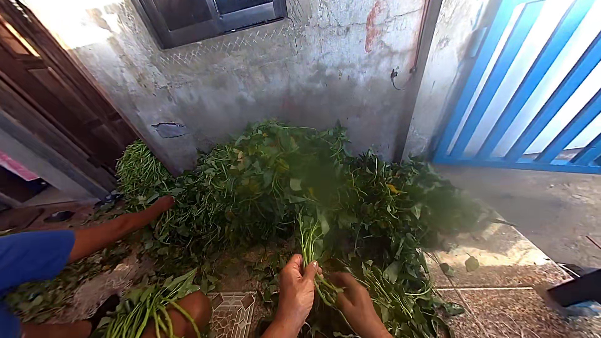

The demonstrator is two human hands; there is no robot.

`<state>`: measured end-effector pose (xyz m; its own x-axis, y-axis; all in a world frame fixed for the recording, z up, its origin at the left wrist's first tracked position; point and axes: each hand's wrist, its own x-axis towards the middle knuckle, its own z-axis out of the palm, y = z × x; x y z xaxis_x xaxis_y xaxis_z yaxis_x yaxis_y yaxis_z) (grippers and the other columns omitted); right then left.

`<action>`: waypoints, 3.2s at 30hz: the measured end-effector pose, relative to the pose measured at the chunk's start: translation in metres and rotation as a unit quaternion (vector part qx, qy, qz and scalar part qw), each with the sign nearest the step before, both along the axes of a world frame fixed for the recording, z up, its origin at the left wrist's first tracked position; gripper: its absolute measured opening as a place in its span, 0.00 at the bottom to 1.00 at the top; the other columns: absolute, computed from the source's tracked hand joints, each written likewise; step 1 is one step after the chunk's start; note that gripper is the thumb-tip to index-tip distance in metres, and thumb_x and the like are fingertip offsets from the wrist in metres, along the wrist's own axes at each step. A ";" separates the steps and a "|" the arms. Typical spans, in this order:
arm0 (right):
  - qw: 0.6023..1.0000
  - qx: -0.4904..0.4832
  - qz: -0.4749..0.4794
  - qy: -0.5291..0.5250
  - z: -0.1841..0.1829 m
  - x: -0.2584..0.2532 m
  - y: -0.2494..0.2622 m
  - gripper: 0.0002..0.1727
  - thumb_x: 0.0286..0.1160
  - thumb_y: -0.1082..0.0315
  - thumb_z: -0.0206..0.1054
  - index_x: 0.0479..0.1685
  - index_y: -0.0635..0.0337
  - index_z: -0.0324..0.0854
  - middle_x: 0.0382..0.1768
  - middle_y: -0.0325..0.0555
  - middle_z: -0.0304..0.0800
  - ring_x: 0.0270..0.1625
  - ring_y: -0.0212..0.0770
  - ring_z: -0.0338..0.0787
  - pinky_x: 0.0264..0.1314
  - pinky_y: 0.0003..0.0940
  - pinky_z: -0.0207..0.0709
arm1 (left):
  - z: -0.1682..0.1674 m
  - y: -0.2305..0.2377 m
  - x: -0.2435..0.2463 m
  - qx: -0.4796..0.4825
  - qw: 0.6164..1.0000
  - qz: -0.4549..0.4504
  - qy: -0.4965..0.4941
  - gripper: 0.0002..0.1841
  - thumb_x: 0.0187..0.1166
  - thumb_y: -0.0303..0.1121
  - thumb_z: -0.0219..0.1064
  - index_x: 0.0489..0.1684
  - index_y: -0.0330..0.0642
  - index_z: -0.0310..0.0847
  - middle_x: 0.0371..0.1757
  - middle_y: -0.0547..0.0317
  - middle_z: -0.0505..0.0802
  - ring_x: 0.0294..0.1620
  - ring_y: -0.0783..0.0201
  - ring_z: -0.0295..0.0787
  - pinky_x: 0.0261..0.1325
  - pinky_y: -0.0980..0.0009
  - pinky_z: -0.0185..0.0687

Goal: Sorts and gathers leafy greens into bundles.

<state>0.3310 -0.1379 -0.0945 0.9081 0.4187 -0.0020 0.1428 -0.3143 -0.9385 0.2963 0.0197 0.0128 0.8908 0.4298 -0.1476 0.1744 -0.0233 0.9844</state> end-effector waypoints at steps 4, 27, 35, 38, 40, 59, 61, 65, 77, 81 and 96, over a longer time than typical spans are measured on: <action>0.967 -0.231 0.104 0.032 -0.049 -0.003 -0.044 0.28 0.71 0.62 0.68 0.75 0.53 0.82 0.72 0.56 0.85 0.81 0.60 0.76 0.85 0.68 0.57 | 0.019 0.003 0.001 0.030 0.995 0.054 -0.083 0.04 0.86 0.23 0.59 0.46 0.31 0.78 0.33 0.51 0.95 0.31 0.57 0.96 0.33 0.64 0.95; 0.919 -0.100 0.024 -0.381 0.065 -0.019 0.041 0.19 0.86 0.54 0.53 0.35 0.53 0.84 0.34 0.46 0.83 0.41 0.48 0.88 0.42 0.45 0.82 | 0.049 0.023 -0.008 -0.119 0.982 0.080 -0.127 0.07 0.93 0.25 0.49 0.52 0.29 0.70 0.29 0.47 0.86 0.25 0.53 0.92 0.34 0.56 0.97; 0.832 -0.234 -0.137 -0.484 0.055 -0.054 0.036 0.16 0.70 0.54 0.59 0.16 0.50 0.78 0.18 0.40 0.79 0.20 0.41 0.85 0.15 0.36 0.74 | 0.041 0.005 -0.008 -0.150 0.978 0.107 -0.100 0.06 0.94 0.27 0.49 0.47 0.36 0.67 0.24 0.57 0.76 0.15 0.66 0.75 0.17 0.73 0.81; 0.856 -0.281 -0.117 -0.417 0.046 -0.068 0.017 0.20 0.71 0.50 0.62 0.18 0.54 0.82 0.20 0.44 0.84 0.21 0.45 0.89 0.16 0.41 0.78 | 0.047 0.016 -0.007 -0.094 0.976 0.139 -0.140 0.06 0.92 0.27 0.49 0.45 0.37 0.68 0.22 0.60 0.77 0.15 0.68 0.75 0.20 0.73 0.80; 0.894 -0.307 -0.075 -0.316 0.027 -0.079 -0.004 0.24 0.76 0.49 0.64 0.25 0.61 0.88 0.25 0.54 0.90 0.27 0.54 0.94 0.23 0.51 0.84 | 0.059 0.040 -0.003 -0.076 0.964 0.187 -0.173 0.05 0.93 0.28 0.49 0.46 0.39 0.68 0.21 0.62 0.78 0.15 0.69 0.76 0.21 0.74 0.81; 0.937 -0.162 -0.037 -0.306 0.007 -0.062 0.023 0.09 0.64 0.67 0.72 0.42 0.56 0.91 0.42 0.51 0.91 0.30 0.47 0.93 0.21 0.46 0.85 | 0.067 0.057 -0.006 -0.159 0.950 0.223 -0.150 0.07 0.95 0.31 0.48 0.46 0.39 0.68 0.24 0.59 0.79 0.17 0.66 0.81 0.24 0.70 0.89; 0.957 -0.123 -0.019 -0.263 0.009 -0.065 0.020 0.17 0.66 0.64 0.68 0.55 0.56 0.90 0.53 0.53 0.90 0.42 0.49 0.94 0.31 0.46 0.88 | 0.067 0.058 -0.007 -0.177 0.953 0.205 -0.135 0.08 0.95 0.31 0.48 0.46 0.39 0.68 0.24 0.58 0.79 0.17 0.65 0.81 0.25 0.69 0.88; 0.991 0.062 0.038 -0.116 0.013 -0.053 0.044 0.26 0.79 0.50 0.58 0.65 0.58 0.86 0.66 0.51 0.87 0.69 0.51 0.83 0.66 0.55 0.76 | 0.064 0.047 -0.006 -0.219 0.957 0.153 -0.110 0.08 0.95 0.32 0.48 0.48 0.39 0.69 0.23 0.57 0.78 0.18 0.64 0.81 0.26 0.68 0.89; 0.962 -0.036 0.020 -0.268 0.010 -0.056 0.041 0.24 0.88 0.56 0.44 0.30 0.53 0.82 0.22 0.41 0.83 0.33 0.42 0.88 0.49 0.51 0.76 | 0.060 0.052 -0.004 -0.189 0.955 0.203 -0.102 0.10 0.95 0.34 0.48 0.43 0.42 0.68 0.21 0.61 0.74 0.11 0.70 0.68 0.13 0.77 0.73; 0.935 -0.106 0.032 -0.337 0.014 -0.052 0.024 0.22 0.85 0.56 0.44 0.25 0.50 0.79 0.27 0.40 0.84 0.42 0.44 0.88 0.60 0.50 0.74 | 0.059 0.049 -0.004 -0.195 0.946 0.238 -0.098 0.10 0.95 0.34 0.48 0.41 0.42 0.66 0.19 0.63 0.71 0.08 0.73 0.63 0.09 0.81 0.65; 0.991 0.060 0.120 -0.018 0.007 -0.090 -0.036 0.21 0.87 0.63 0.60 0.70 0.68 0.75 0.39 0.53 0.91 0.39 0.46 0.93 0.46 0.48 0.88 | 0.062 0.059 0.000 -0.170 0.929 0.299 -0.140 0.09 0.95 0.35 0.49 0.41 0.45 0.64 0.19 0.63 0.72 0.10 0.71 0.66 0.12 0.78 0.69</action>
<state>0.2412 -0.1738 -0.0875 0.7812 0.6176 0.0912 0.2336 -0.1537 -0.9601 0.2968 0.0790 0.0744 0.5327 0.8302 -0.1642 -0.2073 0.3161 0.9258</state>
